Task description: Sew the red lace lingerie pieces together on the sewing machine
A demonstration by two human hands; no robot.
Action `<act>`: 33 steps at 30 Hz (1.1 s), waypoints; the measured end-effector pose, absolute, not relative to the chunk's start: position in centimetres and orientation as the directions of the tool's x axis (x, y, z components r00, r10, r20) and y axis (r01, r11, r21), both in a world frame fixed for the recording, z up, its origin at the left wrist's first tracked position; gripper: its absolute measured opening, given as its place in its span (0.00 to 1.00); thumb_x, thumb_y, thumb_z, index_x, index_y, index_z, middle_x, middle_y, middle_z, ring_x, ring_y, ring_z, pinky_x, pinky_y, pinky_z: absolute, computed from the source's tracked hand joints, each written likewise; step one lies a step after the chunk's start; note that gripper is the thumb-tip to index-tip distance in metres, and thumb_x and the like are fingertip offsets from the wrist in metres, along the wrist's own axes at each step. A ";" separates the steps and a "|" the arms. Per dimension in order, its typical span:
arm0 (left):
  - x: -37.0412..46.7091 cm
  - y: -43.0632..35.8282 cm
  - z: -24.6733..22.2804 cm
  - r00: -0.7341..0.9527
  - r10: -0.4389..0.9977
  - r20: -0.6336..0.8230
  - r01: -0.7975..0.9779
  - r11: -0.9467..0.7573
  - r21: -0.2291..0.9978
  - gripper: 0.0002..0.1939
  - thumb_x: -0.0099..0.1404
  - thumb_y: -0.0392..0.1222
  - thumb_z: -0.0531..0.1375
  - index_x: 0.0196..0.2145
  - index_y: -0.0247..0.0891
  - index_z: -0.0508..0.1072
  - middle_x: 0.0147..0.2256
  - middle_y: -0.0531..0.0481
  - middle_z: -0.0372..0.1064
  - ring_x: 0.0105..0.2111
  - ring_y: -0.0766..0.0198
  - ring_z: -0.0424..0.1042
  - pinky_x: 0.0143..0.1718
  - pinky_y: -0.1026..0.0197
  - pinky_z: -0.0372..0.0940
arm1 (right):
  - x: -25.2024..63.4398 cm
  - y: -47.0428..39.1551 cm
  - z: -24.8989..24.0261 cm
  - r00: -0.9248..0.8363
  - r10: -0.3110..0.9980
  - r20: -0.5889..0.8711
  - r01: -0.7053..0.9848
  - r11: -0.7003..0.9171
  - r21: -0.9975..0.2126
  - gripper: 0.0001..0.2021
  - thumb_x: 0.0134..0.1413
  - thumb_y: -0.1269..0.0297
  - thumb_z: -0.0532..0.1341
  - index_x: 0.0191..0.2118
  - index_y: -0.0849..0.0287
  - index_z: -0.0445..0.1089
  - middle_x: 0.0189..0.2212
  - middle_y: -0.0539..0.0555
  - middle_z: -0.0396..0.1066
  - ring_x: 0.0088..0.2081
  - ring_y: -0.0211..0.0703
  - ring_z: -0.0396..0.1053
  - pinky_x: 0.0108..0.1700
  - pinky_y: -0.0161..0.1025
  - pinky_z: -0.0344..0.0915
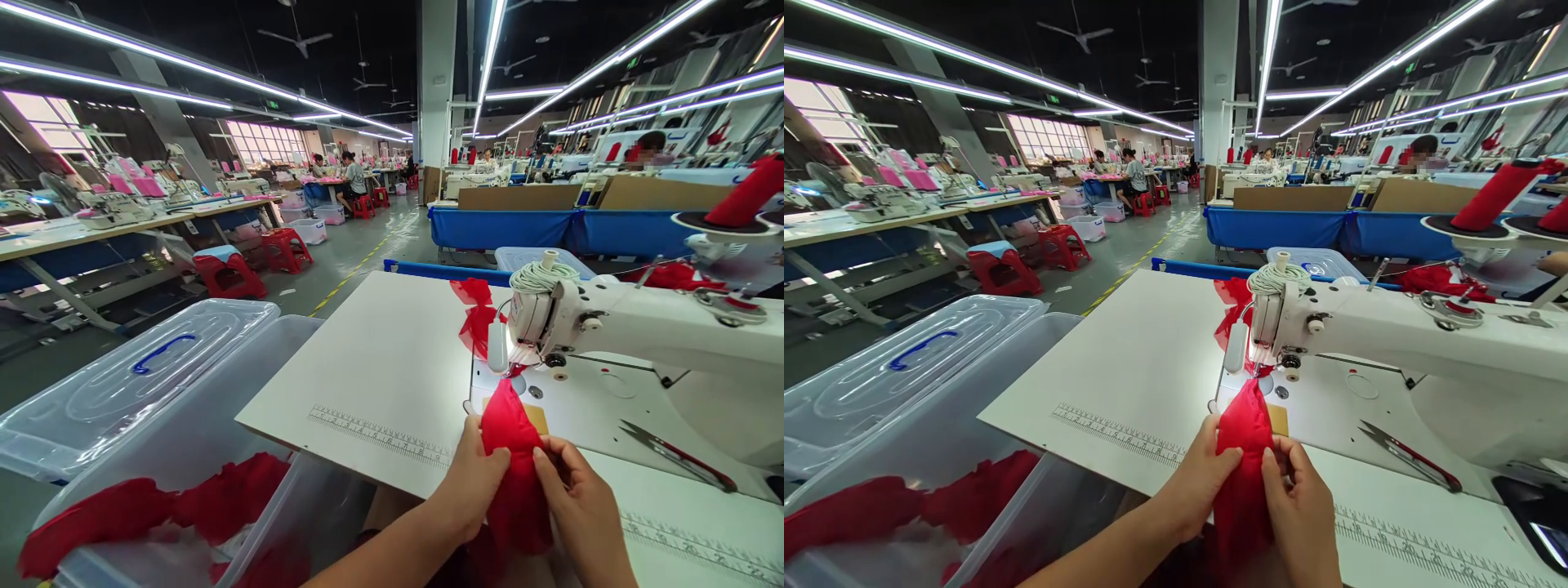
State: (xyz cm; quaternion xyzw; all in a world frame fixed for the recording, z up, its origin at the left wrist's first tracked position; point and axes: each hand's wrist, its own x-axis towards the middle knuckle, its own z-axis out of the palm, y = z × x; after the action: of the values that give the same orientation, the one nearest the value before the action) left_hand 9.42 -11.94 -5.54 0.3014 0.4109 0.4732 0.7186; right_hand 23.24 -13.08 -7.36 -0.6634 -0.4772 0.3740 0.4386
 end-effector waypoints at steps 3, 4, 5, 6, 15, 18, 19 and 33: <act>9.0 -12.3 -5.3 0.200 0.965 -0.170 -0.218 0.213 0.952 0.36 0.57 0.32 0.59 0.61 0.42 0.51 0.45 0.48 0.68 0.36 0.64 0.70 0.39 0.62 0.65 | 23.0 -13.0 -7.1 0.250 0.966 -0.070 0.270 -0.139 -0.953 0.26 0.47 0.37 0.59 0.39 0.56 0.72 0.34 0.54 0.77 0.30 0.45 0.70 0.30 0.37 0.69; 9.0 -12.4 -5.2 0.232 0.966 -0.117 -0.141 0.152 0.978 0.36 0.59 0.30 0.57 0.62 0.43 0.49 0.45 0.49 0.68 0.38 0.64 0.70 0.41 0.61 0.65 | 22.8 -13.0 -6.8 0.246 0.967 -0.073 0.266 -0.140 -0.954 0.26 0.47 0.37 0.59 0.39 0.56 0.72 0.32 0.53 0.76 0.29 0.44 0.70 0.29 0.37 0.68; 8.9 -12.5 -5.0 0.261 0.962 -0.077 -0.062 0.097 0.993 0.35 0.60 0.30 0.55 0.62 0.44 0.50 0.45 0.49 0.69 0.40 0.63 0.70 0.43 0.61 0.65 | 22.6 -13.0 -6.5 0.247 0.966 -0.078 0.268 -0.145 -0.952 0.26 0.45 0.37 0.60 0.38 0.56 0.72 0.31 0.53 0.76 0.28 0.44 0.69 0.28 0.37 0.68; 8.8 -12.6 -4.9 0.282 0.958 -0.049 0.015 0.047 0.999 0.31 0.61 0.29 0.54 0.61 0.43 0.54 0.44 0.49 0.69 0.41 0.63 0.70 0.44 0.60 0.65 | 22.5 -13.0 -6.3 0.255 0.964 -0.081 0.269 -0.152 -0.951 0.26 0.43 0.37 0.61 0.36 0.57 0.71 0.29 0.53 0.76 0.27 0.44 0.68 0.27 0.37 0.67; 6.7 -11.1 -3.5 0.180 0.983 -0.020 0.797 -0.134 0.589 0.19 0.56 0.21 0.50 0.43 0.28 0.73 0.46 0.33 0.68 0.48 0.41 0.68 0.48 0.38 0.65 | 22.5 -13.3 -5.8 0.395 0.902 -0.176 -0.170 -0.117 -0.979 0.24 0.40 0.42 0.69 0.37 0.54 0.68 0.19 0.45 0.66 0.20 0.36 0.60 0.20 0.32 0.62; 6.5 -11.4 -2.7 0.241 0.966 0.088 0.763 -0.245 0.598 0.27 0.56 0.20 0.49 0.53 0.29 0.68 0.55 0.33 0.62 0.56 0.46 0.62 0.55 0.43 0.61 | 22.5 -13.4 -5.5 0.395 0.913 -0.104 -0.071 -0.083 -0.994 0.23 0.39 0.43 0.69 0.36 0.56 0.70 0.25 0.48 0.71 0.26 0.38 0.66 0.26 0.31 0.67; 6.6 -11.6 -2.5 0.319 0.938 0.138 0.696 -0.330 0.638 0.27 0.58 0.22 0.50 0.55 0.31 0.66 0.57 0.36 0.60 0.57 0.50 0.61 0.57 0.48 0.60 | 22.5 -13.5 -5.4 0.395 0.915 -0.077 -0.019 -0.076 -0.997 0.23 0.40 0.43 0.69 0.36 0.56 0.71 0.27 0.49 0.72 0.28 0.39 0.67 0.29 0.31 0.68; 7.5 -9.7 -2.5 0.247 0.954 -0.168 0.603 -0.016 0.797 0.21 0.67 0.56 0.52 0.32 0.35 0.72 0.27 0.47 0.69 0.29 0.58 0.68 0.32 0.59 0.61 | 22.8 -14.9 -6.9 0.502 0.864 0.035 0.185 -0.068 -0.980 0.25 0.46 0.39 0.63 0.40 0.56 0.70 0.35 0.54 0.75 0.36 0.46 0.71 0.35 0.35 0.71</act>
State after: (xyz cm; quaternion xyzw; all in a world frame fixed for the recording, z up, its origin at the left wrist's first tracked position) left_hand 7.47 -9.69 -2.46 0.6787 0.5738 0.2172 0.4036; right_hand 22.82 -14.90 -6.89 -0.6640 -0.3951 0.3048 0.5569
